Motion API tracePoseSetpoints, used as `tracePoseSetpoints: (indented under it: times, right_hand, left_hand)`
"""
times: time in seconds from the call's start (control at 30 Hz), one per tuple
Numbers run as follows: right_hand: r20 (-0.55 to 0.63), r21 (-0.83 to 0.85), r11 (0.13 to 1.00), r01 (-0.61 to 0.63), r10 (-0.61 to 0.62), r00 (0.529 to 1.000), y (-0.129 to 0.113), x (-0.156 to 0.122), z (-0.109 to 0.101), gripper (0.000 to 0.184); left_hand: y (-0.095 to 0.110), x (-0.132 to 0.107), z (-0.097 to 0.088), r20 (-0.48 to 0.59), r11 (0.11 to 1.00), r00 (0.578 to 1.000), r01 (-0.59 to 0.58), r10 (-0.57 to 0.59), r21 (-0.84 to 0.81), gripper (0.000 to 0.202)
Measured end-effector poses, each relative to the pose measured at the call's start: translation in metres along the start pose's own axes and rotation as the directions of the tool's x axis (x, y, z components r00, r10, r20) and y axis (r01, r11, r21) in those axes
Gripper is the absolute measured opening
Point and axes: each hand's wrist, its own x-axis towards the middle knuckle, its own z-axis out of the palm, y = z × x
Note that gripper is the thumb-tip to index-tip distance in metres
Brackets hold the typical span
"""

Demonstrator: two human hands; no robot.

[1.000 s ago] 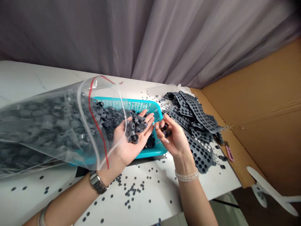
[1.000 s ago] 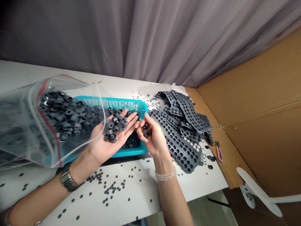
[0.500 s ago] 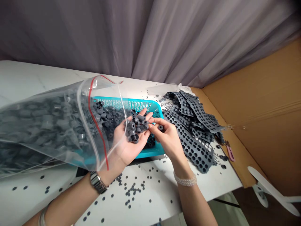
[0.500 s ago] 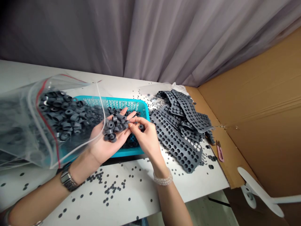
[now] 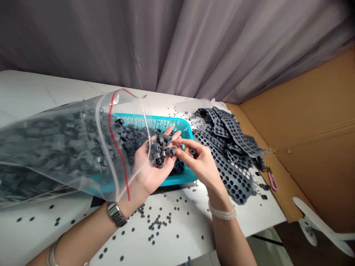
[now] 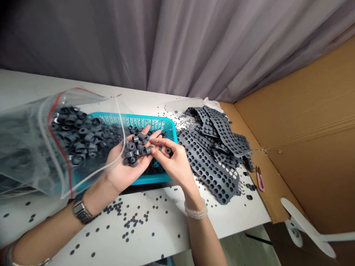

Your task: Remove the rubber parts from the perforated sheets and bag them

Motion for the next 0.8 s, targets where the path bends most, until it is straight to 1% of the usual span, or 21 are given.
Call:
tracePoseSetpoints:
  times: [0.07,0.1,0.17,0.2,0.27,0.3,0.37,0.43,0.47,0.5,0.53,0.63,0.7,0.73,0.77,0.8]
  right_hand:
    - [0.015,0.021,1.000,-0.014,0.014,1.000,0.002,0.000,-0.001,0.018]
    - [0.016,0.066,0.997,-0.041,0.040,0.999,0.003,0.000,-0.001,0.017]
    - [0.033,0.230,0.965,-0.129,0.125,0.992,0.007,0.001,-0.002,0.018]
    - [0.052,0.334,0.926,-0.178,0.170,0.984,0.009,0.001,-0.002,0.018]
    - [0.121,0.537,0.802,-0.261,0.234,0.965,0.011,0.003,-0.005,0.014]
    - [0.172,0.628,0.718,-0.300,0.248,0.953,0.011,0.004,-0.006,0.011]
    - [0.285,0.772,0.517,-0.370,0.240,0.928,0.011,0.005,-0.010,0.010]
    - [0.371,0.846,0.323,-0.424,0.212,0.904,0.011,0.007,-0.013,0.010]
    - [0.394,0.864,0.251,-0.436,0.200,0.897,0.012,0.007,-0.014,0.009]
    - [0.407,0.874,0.202,-0.442,0.194,0.893,0.012,0.007,-0.015,0.009]
    - [0.412,0.880,0.171,-0.444,0.192,0.891,0.013,0.007,-0.015,0.010]
    - [0.422,0.883,0.136,-0.450,0.192,0.886,0.015,0.008,-0.015,0.016]
    - [0.430,0.875,0.145,-0.461,0.203,0.880,0.015,0.008,-0.015,0.020]
    - [0.429,0.869,0.168,-0.466,0.213,0.878,0.014,0.008,-0.014,0.022]
    - [0.415,0.862,0.214,-0.461,0.228,0.881,0.013,0.009,-0.014,0.024]
    - [0.379,0.853,0.283,-0.439,0.243,0.893,0.012,0.009,-0.013,0.027]
  left_hand:
    - [0.000,0.000,0.001,-0.005,1.000,1.000,-0.005,0.005,-0.005,0.052]
    - [0.000,0.001,0.001,-0.010,1.000,1.000,-0.006,0.005,-0.008,0.053]
    - [-0.001,0.001,0.002,-0.016,1.000,1.000,-0.006,0.006,-0.014,0.054]
    - [-0.001,0.001,0.003,-0.016,1.000,1.000,-0.007,0.006,-0.016,0.054]
    - [-0.002,0.001,0.004,-0.016,1.000,1.000,-0.005,0.005,-0.021,0.054]
    - [-0.002,0.000,0.004,-0.016,1.000,1.000,-0.005,0.005,-0.023,0.053]
    - [-0.002,0.000,0.005,-0.017,1.000,1.000,-0.004,0.003,-0.021,0.053]
    - [-0.002,0.000,0.004,-0.010,1.000,1.000,-0.005,0.005,-0.014,0.053]
    - [-0.002,0.000,0.003,-0.002,1.000,1.000,-0.005,0.005,-0.013,0.054]
    - [-0.002,0.001,0.002,0.008,1.000,1.000,-0.004,0.004,-0.014,0.054]
    - [-0.002,0.001,0.000,0.019,1.000,1.000,-0.005,0.005,-0.018,0.055]
    - [-0.002,0.003,-0.003,0.048,0.999,0.999,-0.009,0.010,-0.031,0.057]
    - [-0.002,0.004,-0.004,0.052,1.000,0.999,-0.012,0.013,-0.029,0.057]
    - [-0.002,0.004,-0.005,0.050,1.000,0.999,-0.011,0.013,-0.025,0.058]
    - [-0.002,0.004,-0.005,0.048,1.000,0.999,-0.010,0.011,-0.020,0.058]
    - [-0.002,0.004,-0.004,0.043,1.000,0.999,-0.010,0.010,-0.015,0.058]
